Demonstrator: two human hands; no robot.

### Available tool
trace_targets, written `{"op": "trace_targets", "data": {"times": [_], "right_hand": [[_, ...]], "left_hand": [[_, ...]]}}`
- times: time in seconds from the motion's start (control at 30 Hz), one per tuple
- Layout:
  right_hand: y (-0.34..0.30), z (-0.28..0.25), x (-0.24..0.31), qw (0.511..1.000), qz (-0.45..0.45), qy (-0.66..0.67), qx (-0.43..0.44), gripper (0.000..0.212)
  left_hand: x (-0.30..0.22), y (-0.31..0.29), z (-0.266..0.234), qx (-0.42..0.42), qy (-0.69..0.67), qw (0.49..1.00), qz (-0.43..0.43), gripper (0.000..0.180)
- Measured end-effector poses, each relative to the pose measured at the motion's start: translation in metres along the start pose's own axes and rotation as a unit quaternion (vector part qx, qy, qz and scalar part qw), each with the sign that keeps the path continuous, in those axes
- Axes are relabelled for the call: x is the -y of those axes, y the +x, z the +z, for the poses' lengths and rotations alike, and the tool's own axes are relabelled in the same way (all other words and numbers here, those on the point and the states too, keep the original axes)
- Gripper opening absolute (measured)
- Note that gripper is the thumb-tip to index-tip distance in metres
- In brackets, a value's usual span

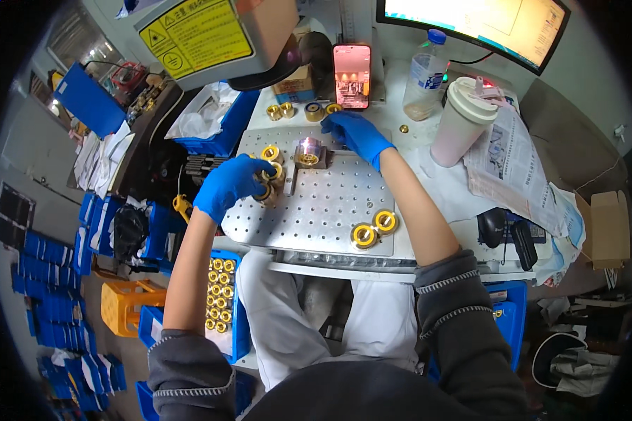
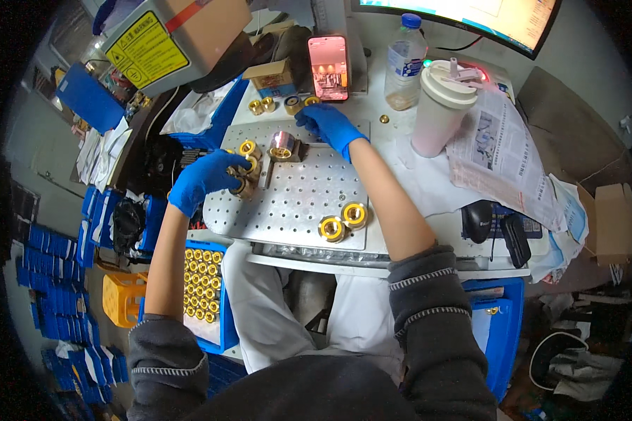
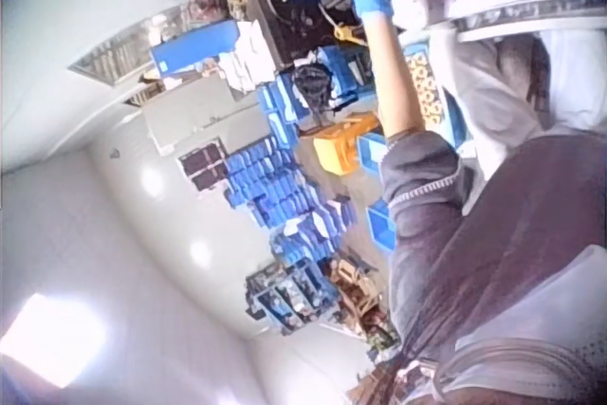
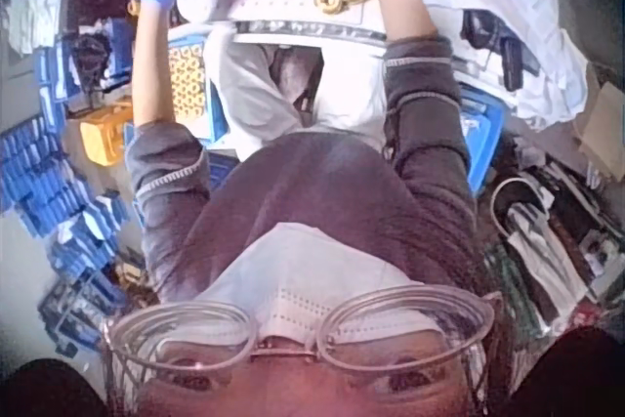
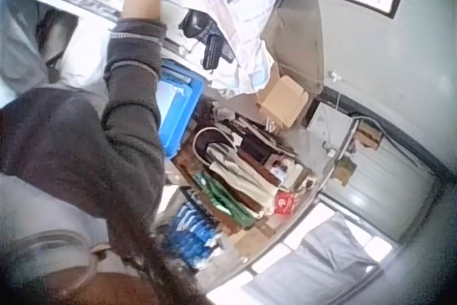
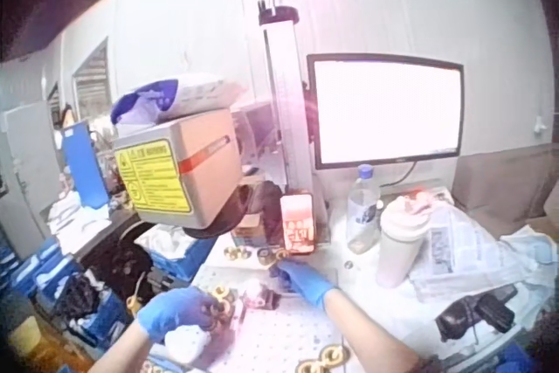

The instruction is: Operates a laser marking machine to process small cylindrical metal components and organizes them into a tray.

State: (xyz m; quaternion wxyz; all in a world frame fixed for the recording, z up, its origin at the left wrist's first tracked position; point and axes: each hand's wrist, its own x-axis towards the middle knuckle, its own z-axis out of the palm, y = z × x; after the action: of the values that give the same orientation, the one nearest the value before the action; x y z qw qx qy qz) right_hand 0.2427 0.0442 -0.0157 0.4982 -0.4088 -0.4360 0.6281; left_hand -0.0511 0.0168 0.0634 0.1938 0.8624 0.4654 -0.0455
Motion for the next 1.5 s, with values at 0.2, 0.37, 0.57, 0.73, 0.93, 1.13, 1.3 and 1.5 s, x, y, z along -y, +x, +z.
{"op": "trace_targets", "data": {"times": [0.2,0.37,0.57,0.73,0.93,1.13,1.3,1.5], "right_hand": [[-0.002,0.001,-0.003,1.0,-0.006,-0.006,-0.001,0.024],[-0.008,0.006,0.004,1.0,-0.002,-0.021,0.001,0.023],[-0.006,0.005,0.004,1.0,0.002,-0.02,0.001,0.022],[-0.003,0.001,0.0,1.0,0.0,-0.001,-0.009,0.021],[-0.008,0.006,0.001,1.0,-0.005,0.001,-0.022,0.026],[-0.012,0.008,0.004,0.999,-0.007,0.037,-0.011,0.022],[-0.012,-0.003,0.001,0.998,-0.035,0.055,-0.022,0.021],[-0.015,0.003,0.006,0.998,0.004,0.038,-0.042,0.02]], "left_hand": [[-0.003,-0.011,0.012,-0.073,0.01,0.997,0.034,0.046],[-0.017,-0.024,0.003,-0.076,0.043,0.996,0.003,0.041],[-0.022,-0.039,0.017,-0.148,0.062,0.987,0.015,0.033],[-0.025,-0.042,0.019,-0.163,0.048,0.983,0.067,0.033],[-0.014,-0.044,0.03,-0.233,0.036,0.964,0.125,0.03],[-0.01,-0.067,0.027,-0.208,0.056,0.975,0.052,0.031],[0.009,-0.132,0.034,-0.282,-0.021,0.957,0.066,0.028],[0.075,-0.238,0.085,-0.302,-0.01,0.953,-0.018,0.024]]}}
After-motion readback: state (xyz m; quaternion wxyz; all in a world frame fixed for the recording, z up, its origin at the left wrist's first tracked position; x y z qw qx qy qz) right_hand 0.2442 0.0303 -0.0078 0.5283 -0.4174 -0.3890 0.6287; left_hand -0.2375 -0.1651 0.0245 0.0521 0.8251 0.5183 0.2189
